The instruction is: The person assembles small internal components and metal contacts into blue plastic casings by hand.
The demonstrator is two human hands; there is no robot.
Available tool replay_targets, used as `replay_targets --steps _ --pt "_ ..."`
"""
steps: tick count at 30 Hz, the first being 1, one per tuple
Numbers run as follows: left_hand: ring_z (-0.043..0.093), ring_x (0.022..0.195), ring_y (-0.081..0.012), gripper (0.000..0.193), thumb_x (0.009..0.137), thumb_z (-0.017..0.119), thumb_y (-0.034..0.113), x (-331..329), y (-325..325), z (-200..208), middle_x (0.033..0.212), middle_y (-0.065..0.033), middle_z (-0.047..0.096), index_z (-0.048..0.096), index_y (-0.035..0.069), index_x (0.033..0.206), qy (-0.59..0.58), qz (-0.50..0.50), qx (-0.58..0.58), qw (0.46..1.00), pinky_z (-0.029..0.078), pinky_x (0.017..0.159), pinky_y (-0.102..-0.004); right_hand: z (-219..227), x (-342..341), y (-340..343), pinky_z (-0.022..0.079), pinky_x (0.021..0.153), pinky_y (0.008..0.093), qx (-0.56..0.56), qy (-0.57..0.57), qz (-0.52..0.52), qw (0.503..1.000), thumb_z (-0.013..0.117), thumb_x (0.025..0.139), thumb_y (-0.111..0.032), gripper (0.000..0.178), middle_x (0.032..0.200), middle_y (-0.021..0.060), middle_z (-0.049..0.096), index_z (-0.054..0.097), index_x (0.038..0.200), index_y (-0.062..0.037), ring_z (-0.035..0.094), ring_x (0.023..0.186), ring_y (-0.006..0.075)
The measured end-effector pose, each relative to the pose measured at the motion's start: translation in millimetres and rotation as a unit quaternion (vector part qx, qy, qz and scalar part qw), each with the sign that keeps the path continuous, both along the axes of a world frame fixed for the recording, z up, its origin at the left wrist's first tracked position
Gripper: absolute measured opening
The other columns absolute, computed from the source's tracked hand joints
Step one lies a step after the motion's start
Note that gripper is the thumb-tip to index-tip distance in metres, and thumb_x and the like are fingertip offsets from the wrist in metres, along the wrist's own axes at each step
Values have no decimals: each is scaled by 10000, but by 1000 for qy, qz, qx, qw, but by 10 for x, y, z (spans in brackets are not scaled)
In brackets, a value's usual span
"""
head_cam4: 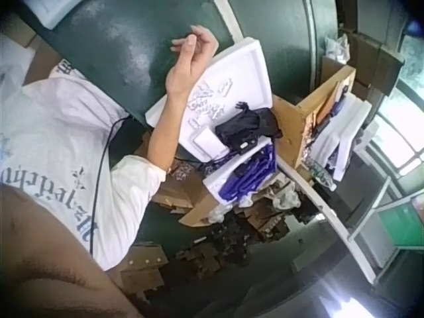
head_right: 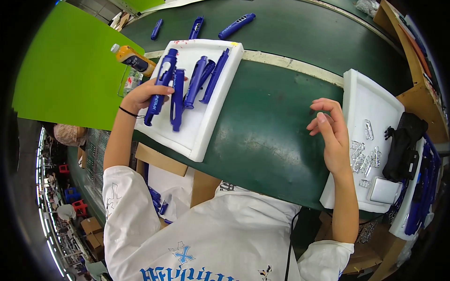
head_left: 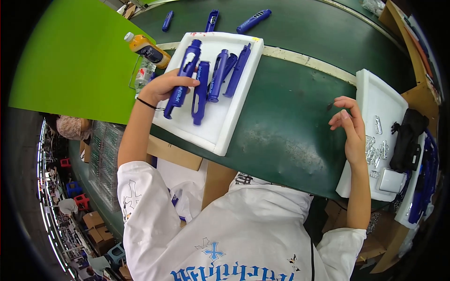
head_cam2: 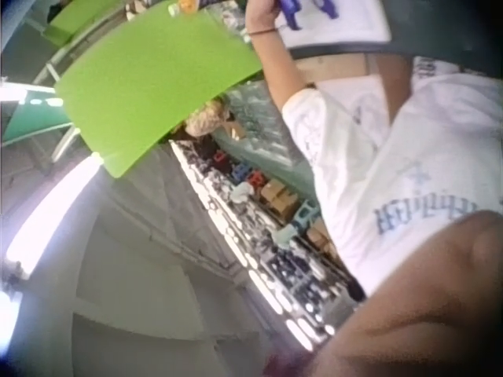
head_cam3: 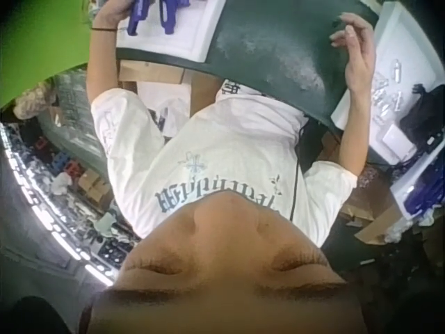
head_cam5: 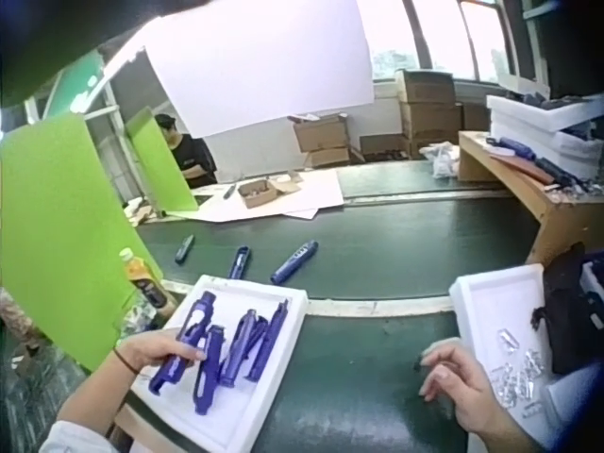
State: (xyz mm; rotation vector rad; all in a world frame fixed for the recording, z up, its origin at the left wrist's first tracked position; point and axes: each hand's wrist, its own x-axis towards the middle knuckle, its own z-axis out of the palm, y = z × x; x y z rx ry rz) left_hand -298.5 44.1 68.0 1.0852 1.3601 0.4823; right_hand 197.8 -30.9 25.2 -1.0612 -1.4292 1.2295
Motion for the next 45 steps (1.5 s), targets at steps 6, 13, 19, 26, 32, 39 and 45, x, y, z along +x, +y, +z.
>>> replay_targets --steps 6,13,19,26,32,39,45 --pt "607 863 -106 692 876 733 135 -238 -9 176 1243 -76 600 442 56 1498 159 81 15 984 587 759 -295 82 4 -57 498 787 272 26 -8 -3 1000 520 1053 -201 237 1309 82 530 594 1203 -33 595 873 112" --pt "566 991 -113 386 905 653 176 -561 149 98 1094 -17 615 618 68 1274 196 69 188 960 482 877 -273 351 358 -120 494 801 279 90 -20 -72 993 535 1040 -155 225 1314 90 558 600 1215 -29 616 912 126" --pt "414 526 -29 389 1101 453 316 338 -119 461 786 17 488 515 7 1329 -82 117 242 960 339 429 -183 714 965 -283 508 789 298 14 -369 -52 928 646 987 -160 166 975 72 682 684 1043 -8 644 813 179" --pt "556 677 -113 426 1090 473 360 2181 -324 256 941 -29 565 490 27 1355 -360 41 -16 932 505 606 -272 444 854 -250 500 914 384 26 -574 -18 818 787 837 -96 214 1083 114 654 729 1041 -58 623 1074 302" --pt "627 640 -146 407 1066 572 408 2725 -286 -168 983 -90 664 428 108 1300 -332 -98 -28 938 527 570 -277 598 806 -165 353 1102 453 102 -648 -37 753 815 797 -103 203 1101 97 688 728 972 -49 539 1216 303" --pt "629 977 -164 601 1012 514 62 2671 -204 -586 1283 -110 567 256 64 1555 -381 -104 4 919 547 865 -347 795 548 145 529 659 278 75 -431 -103 893 755 859 -51 136 875 58 739 681 967 -16 685 733 133" --pt "614 843 -124 520 1078 434 76 2697 -273 -626 1165 -93 583 224 105 1554 -324 -140 56 934 575 725 -286 689 -93 506 592 723 236 -23 -97 -13 995 722 939 -30 203 989 93 732 692 1129 34 721 818 126"
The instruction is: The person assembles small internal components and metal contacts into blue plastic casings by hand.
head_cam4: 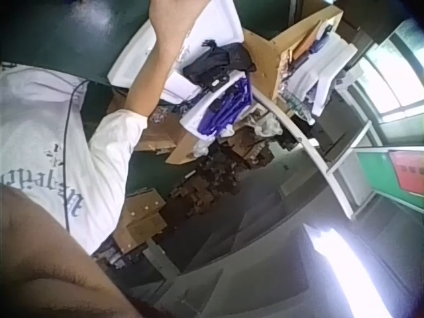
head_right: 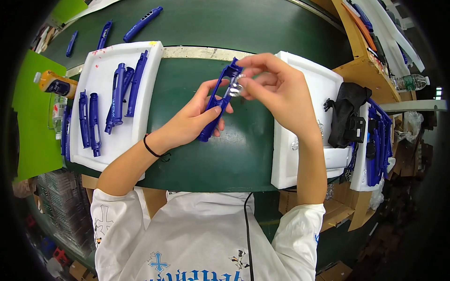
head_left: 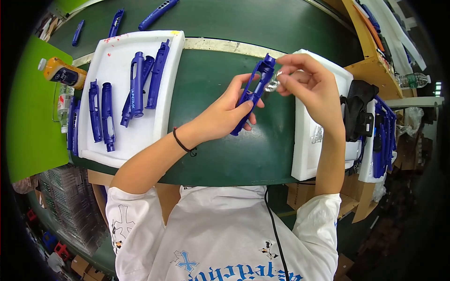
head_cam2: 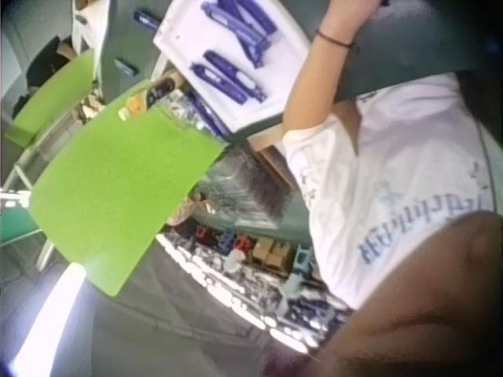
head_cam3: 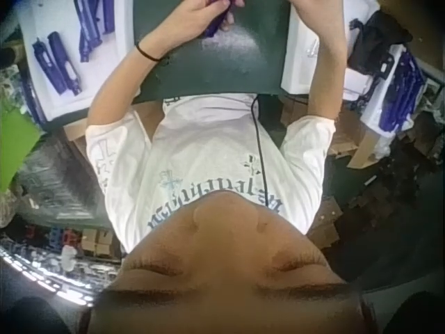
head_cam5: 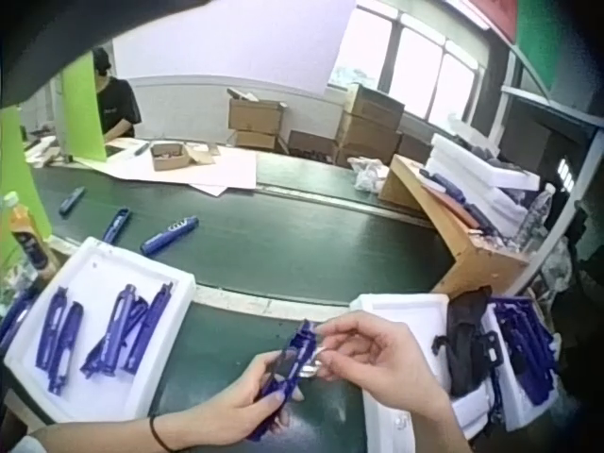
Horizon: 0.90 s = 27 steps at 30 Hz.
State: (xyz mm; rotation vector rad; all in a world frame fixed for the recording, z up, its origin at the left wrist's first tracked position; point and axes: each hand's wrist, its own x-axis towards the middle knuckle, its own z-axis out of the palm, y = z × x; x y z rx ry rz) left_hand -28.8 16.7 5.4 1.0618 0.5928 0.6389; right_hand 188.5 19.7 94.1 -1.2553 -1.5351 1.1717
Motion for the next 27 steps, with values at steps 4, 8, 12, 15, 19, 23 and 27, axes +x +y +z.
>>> replay_targets --steps 4,8,12,15,19,23,27 --pt "593 770 -106 457 1085 426 96 -47 36 69 1124 -78 594 282 79 1519 3 -2 -14 1000 547 665 -268 -192 -3 93 609 730 254 24 47 -39 998 737 928 -13 190 993 99 743 694 1099 58 732 826 136" --pt "567 723 -91 403 1087 425 103 -42 27 73 1074 -63 598 354 31 1477 3 3 -19 1000 502 607 -248 -297 -41 20 600 706 244 -5 22 -60 998 751 912 -14 165 922 72 752 720 1068 30 730 825 117" --pt "556 717 -86 392 1084 428 99 -27 -14 88 1058 -53 599 378 10 1462 14 13 -14 1000 489 591 -240 -391 -105 5 591 663 232 131 -102 -20 986 789 860 -9 135 895 64 765 766 993 -10 738 786 119" --pt "555 712 -88 416 1085 448 94 -17 -2 64 1081 -69 583 364 31 1488 26 -2 -16 1000 477 590 -233 -432 -58 14 597 648 242 207 -150 -5 967 794 853 -9 121 893 69 770 773 971 -11 741 771 137" --pt "559 719 -82 357 1078 431 90 15 -44 66 1074 -53 607 407 23 1428 33 -13 -15 999 487 584 -233 -440 -18 0 596 631 251 189 -152 -10 970 792 850 -9 117 892 71 768 779 967 -15 738 750 149" --pt "561 688 -79 329 1080 440 94 39 -91 47 1055 -51 619 425 32 1403 47 -5 -7 999 480 560 -229 -503 -26 -15 572 626 291 266 -208 -12 941 808 820 -28 147 845 70 739 775 963 -24 714 736 199" --pt "557 649 -79 320 1083 440 98 58 -122 1 1035 -54 624 429 32 1396 45 8 10 999 469 527 -228 -498 -49 -46 554 645 330 349 -278 -13 895 815 789 -40 176 825 60 703 768 959 -32 675 747 229"
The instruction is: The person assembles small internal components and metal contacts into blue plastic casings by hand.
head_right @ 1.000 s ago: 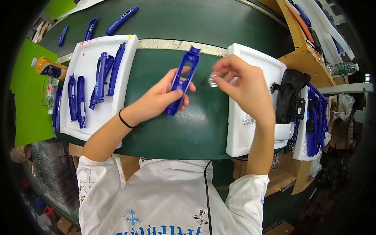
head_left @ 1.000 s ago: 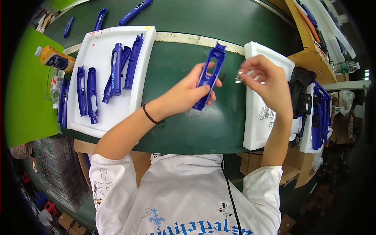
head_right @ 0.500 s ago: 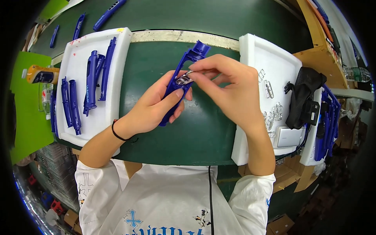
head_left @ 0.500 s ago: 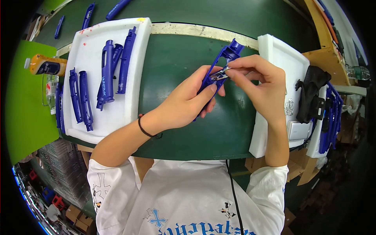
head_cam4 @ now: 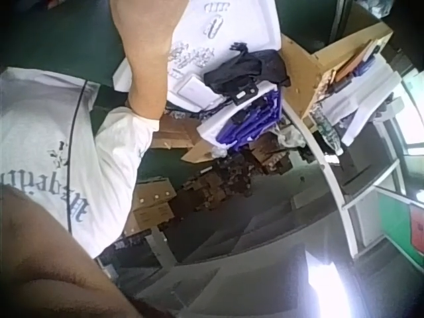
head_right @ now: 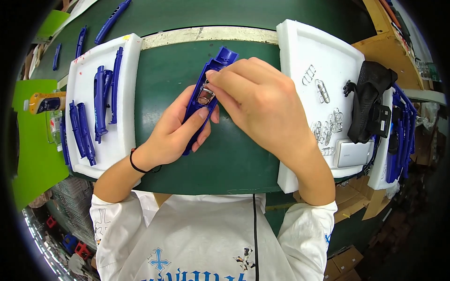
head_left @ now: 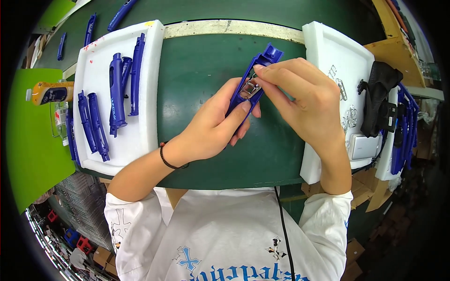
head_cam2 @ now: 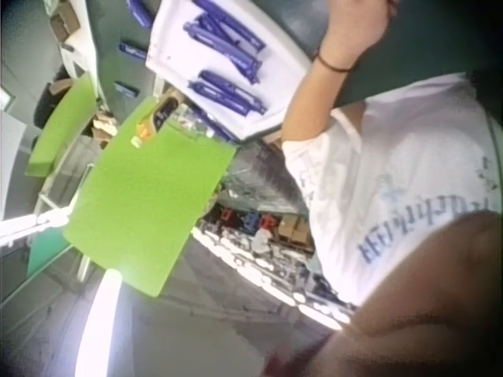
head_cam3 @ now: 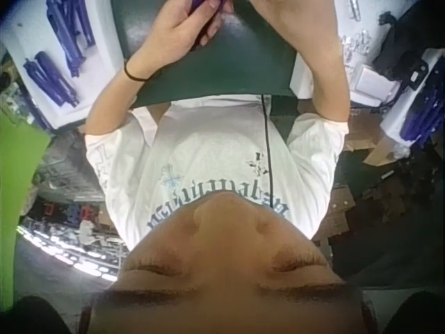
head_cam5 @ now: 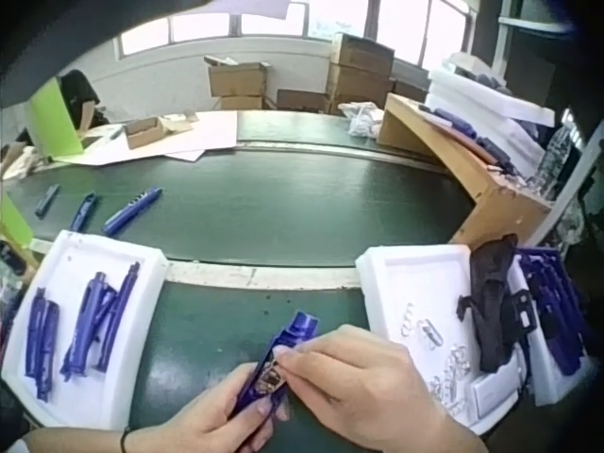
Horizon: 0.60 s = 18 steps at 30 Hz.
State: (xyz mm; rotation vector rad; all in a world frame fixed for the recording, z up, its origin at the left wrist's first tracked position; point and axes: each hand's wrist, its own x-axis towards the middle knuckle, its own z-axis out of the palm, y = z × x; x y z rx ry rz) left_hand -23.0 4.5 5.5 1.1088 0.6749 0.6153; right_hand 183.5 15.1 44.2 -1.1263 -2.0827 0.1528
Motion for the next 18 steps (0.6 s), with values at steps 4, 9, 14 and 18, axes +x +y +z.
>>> replay_targets --steps 4,9,14,18 --pt "552 632 -78 312 1096 440 124 12 -20 7 1026 -64 624 431 26 1392 2 8 19 1000 460 511 -225 -8 -5 -26 550 632 323 15 -8 2 1000 814 785 -38 192 871 52 666 769 972 -31 660 735 219" --pt "549 548 -77 234 1120 444 208 38 -16 48 886 -66 637 498 13 1239 -21 59 -12 998 433 456 -231 21 -23 -15 535 613 253 -12 39 5 999 844 757 23 268 944 64 599 803 1012 -47 636 712 163" --pt "571 494 -90 212 1125 435 218 108 -58 28 744 -54 633 523 28 1091 41 90 35 995 425 429 -247 13 -80 -38 540 647 277 25 23 -4 999 861 754 -1 276 963 55 595 780 1014 -41 611 716 144" --pt "575 481 -100 215 1125 439 221 157 -89 -3 727 -56 632 541 32 1119 18 130 52 990 428 426 -255 -181 -274 51 557 696 292 -55 352 -46 933 836 800 24 498 1011 33 596 604 1238 -27 606 755 124"
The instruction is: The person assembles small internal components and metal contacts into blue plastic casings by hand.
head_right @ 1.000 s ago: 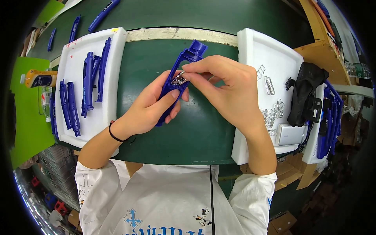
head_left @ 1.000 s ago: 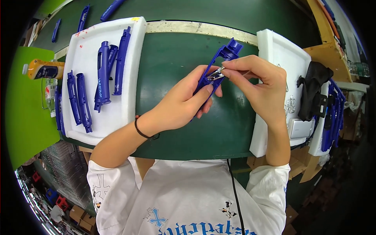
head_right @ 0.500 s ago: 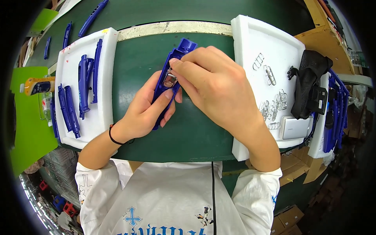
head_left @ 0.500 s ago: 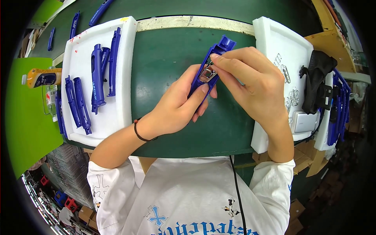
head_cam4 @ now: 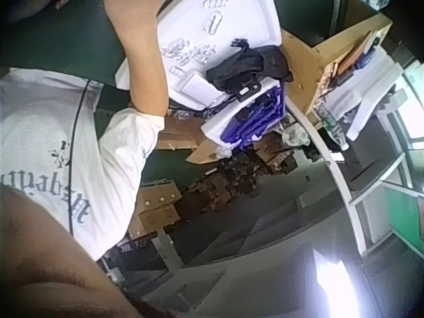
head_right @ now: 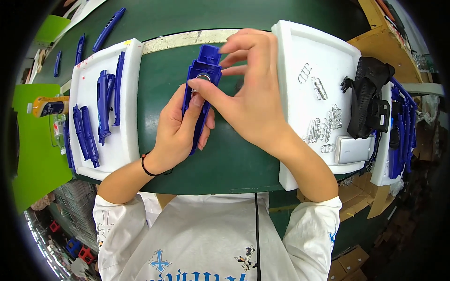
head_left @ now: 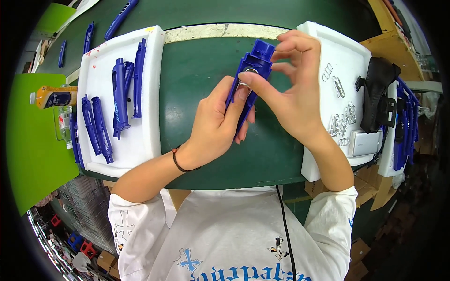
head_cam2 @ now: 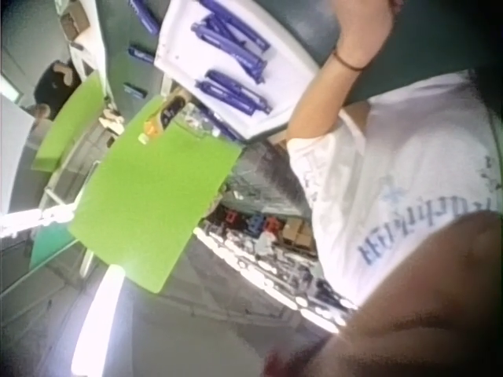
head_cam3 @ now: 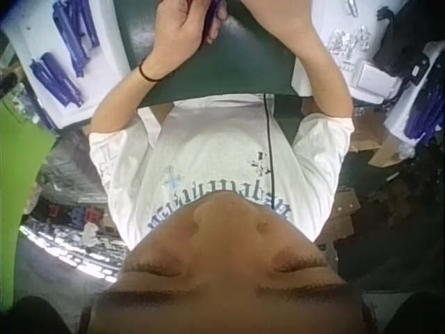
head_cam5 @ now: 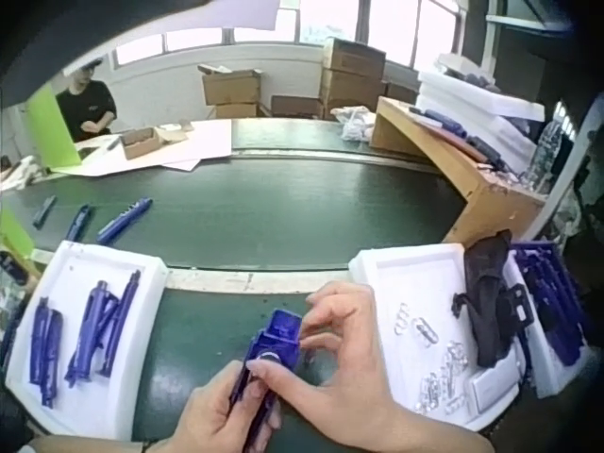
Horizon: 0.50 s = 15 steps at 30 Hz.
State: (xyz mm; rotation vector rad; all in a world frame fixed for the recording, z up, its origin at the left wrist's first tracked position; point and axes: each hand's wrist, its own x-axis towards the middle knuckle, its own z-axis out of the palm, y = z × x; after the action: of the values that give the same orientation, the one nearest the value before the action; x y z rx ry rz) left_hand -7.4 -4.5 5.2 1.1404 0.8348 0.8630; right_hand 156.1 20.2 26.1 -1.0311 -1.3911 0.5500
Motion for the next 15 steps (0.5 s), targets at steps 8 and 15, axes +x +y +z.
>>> replay_targets --steps 8,15 --pt "575 464 -110 223 1097 463 138 90 38 -117 650 -39 603 566 24 1259 19 39 14 999 430 413 -276 -201 -262 -141 590 608 265 -316 201 193 907 372 1127 -421 466 1208 149 715 523 1315 -22 711 900 180" --pt "545 487 -77 266 1121 402 157 134 47 -145 767 -29 620 527 19 1311 67 56 105 991 430 439 -229 -258 -304 -96 607 658 285 -274 233 205 910 384 1123 -441 485 1185 168 717 552 1305 -25 728 928 202"
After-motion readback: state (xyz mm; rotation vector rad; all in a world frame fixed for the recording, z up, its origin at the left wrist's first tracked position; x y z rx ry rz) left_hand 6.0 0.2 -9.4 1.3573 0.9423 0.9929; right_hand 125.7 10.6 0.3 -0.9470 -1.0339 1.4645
